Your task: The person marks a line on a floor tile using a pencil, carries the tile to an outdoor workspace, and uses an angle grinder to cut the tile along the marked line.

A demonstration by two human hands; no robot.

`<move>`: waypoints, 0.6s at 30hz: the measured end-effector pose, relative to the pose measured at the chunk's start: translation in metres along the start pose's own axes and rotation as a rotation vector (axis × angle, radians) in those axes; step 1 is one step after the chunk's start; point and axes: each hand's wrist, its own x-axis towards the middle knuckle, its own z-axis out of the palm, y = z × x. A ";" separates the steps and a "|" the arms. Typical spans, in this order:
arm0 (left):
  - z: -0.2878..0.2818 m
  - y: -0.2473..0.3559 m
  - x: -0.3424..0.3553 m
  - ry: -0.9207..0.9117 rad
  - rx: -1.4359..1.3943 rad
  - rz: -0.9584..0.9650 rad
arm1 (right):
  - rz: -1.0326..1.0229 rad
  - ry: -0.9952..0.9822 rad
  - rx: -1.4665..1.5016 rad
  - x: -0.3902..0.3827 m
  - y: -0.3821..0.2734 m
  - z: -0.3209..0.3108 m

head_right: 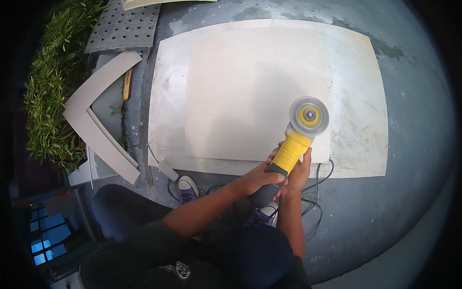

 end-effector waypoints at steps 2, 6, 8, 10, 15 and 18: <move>0.001 0.001 -0.002 0.007 0.003 -0.013 | 0.039 -0.023 -0.061 -0.001 0.000 0.002; -0.014 -0.002 0.004 0.406 0.347 0.238 | 0.000 0.004 -0.354 -0.010 0.010 0.004; -0.021 -0.001 0.011 0.561 0.563 0.366 | -0.002 0.141 -0.590 -0.020 0.009 0.019; -0.010 0.012 0.013 0.717 0.576 0.343 | -0.092 0.112 -0.769 -0.013 0.017 0.026; -0.021 0.008 0.028 0.830 0.766 0.611 | -0.222 0.031 -1.098 0.028 0.029 0.052; -0.036 0.006 0.036 0.874 0.897 0.681 | -0.266 0.085 -1.069 0.043 0.028 0.073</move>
